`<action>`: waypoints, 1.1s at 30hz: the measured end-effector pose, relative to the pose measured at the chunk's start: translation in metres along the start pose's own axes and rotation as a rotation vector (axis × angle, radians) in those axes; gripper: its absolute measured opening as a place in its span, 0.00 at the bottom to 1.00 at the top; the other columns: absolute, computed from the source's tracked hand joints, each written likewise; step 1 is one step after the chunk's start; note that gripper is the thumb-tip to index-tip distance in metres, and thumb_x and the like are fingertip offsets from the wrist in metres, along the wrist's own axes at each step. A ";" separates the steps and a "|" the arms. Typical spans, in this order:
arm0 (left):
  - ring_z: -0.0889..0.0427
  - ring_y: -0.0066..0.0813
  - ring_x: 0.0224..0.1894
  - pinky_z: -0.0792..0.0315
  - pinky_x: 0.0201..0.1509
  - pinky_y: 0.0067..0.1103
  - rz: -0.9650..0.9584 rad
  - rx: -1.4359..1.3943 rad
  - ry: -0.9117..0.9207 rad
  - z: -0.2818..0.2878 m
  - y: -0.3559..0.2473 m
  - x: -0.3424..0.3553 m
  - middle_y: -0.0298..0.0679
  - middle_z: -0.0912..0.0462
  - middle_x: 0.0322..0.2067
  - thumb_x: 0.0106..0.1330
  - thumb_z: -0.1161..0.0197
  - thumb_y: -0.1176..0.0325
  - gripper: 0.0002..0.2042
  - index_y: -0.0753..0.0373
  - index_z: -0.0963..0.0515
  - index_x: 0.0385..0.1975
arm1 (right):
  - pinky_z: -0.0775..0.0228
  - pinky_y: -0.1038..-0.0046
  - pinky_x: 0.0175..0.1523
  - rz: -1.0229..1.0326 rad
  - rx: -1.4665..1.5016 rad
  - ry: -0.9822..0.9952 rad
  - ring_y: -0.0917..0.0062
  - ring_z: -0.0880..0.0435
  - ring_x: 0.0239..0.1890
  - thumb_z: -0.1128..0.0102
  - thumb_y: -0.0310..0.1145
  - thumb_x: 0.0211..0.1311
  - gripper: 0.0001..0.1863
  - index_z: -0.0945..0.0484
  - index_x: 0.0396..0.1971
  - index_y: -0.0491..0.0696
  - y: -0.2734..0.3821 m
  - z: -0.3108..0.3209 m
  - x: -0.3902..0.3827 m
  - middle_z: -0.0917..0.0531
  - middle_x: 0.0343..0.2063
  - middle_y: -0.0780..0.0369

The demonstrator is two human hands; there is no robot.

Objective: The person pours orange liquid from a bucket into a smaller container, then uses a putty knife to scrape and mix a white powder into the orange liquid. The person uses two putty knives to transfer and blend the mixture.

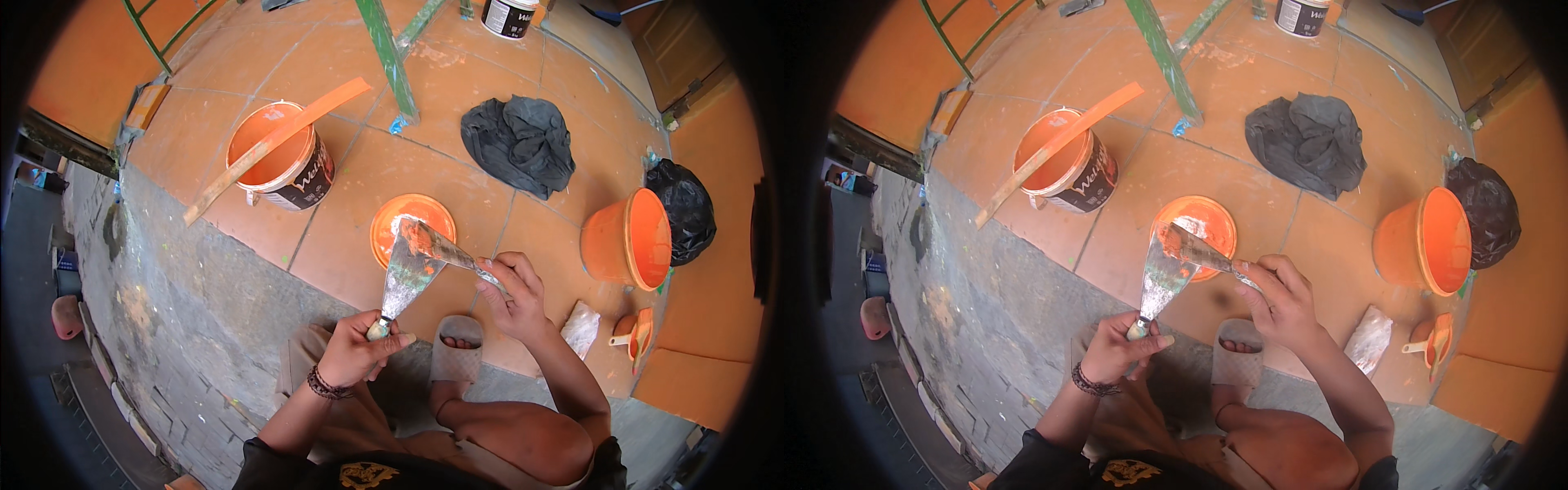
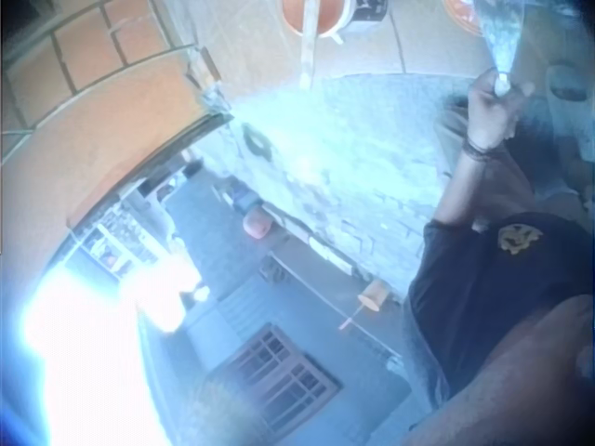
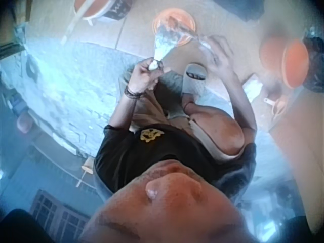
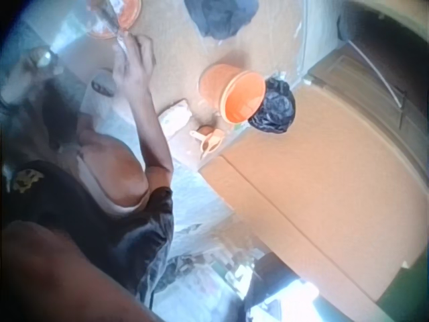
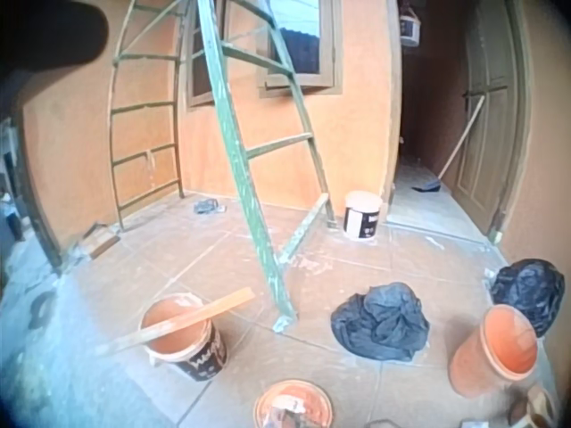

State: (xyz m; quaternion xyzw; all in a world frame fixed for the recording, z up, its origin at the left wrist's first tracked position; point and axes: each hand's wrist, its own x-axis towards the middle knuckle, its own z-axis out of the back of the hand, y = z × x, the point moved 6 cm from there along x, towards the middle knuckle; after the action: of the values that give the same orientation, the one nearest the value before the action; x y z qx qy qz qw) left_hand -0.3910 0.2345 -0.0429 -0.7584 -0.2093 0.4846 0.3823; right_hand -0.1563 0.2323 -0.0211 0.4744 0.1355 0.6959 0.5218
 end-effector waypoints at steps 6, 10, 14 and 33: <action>0.33 0.10 0.12 0.43 0.12 0.11 0.032 0.093 0.087 0.014 0.001 0.006 0.26 0.28 0.14 0.59 0.32 0.73 0.07 0.62 0.25 0.27 | 0.35 0.71 0.38 0.168 -0.193 0.136 0.71 0.25 0.31 0.31 0.26 0.46 0.15 0.17 0.39 0.49 -0.021 0.020 0.017 0.24 0.31 0.62; 0.34 0.09 0.12 0.44 0.12 0.11 0.034 0.185 0.142 0.028 0.001 0.009 0.25 0.29 0.13 0.59 0.31 0.72 0.07 0.61 0.25 0.27 | 0.39 0.69 0.43 0.193 -0.148 0.226 0.71 0.26 0.34 0.31 0.23 0.40 0.18 0.16 0.36 0.55 -0.025 0.021 0.040 0.25 0.31 0.65; 0.34 0.09 0.12 0.44 0.12 0.11 0.039 0.186 0.183 0.037 -0.001 0.010 0.25 0.29 0.13 0.58 0.31 0.72 0.07 0.61 0.25 0.26 | 0.41 0.69 0.45 0.180 -0.132 0.270 0.72 0.26 0.35 0.31 0.22 0.39 0.18 0.15 0.34 0.56 -0.033 0.021 0.061 0.26 0.31 0.65; 0.33 0.12 0.11 0.43 0.11 0.13 0.066 0.089 0.060 0.065 0.006 0.007 0.28 0.29 0.13 0.58 0.32 0.75 0.07 0.63 0.26 0.25 | 0.36 0.72 0.46 -0.035 -0.149 0.304 0.73 0.26 0.38 0.30 0.23 0.43 0.18 0.16 0.38 0.52 -0.057 -0.002 0.072 0.25 0.33 0.65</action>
State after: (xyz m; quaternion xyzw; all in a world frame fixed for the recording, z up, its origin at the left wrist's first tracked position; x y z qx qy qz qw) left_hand -0.4466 0.2602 -0.0667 -0.7615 -0.1508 0.4828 0.4054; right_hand -0.1245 0.3185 -0.0232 0.3213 0.1692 0.7585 0.5411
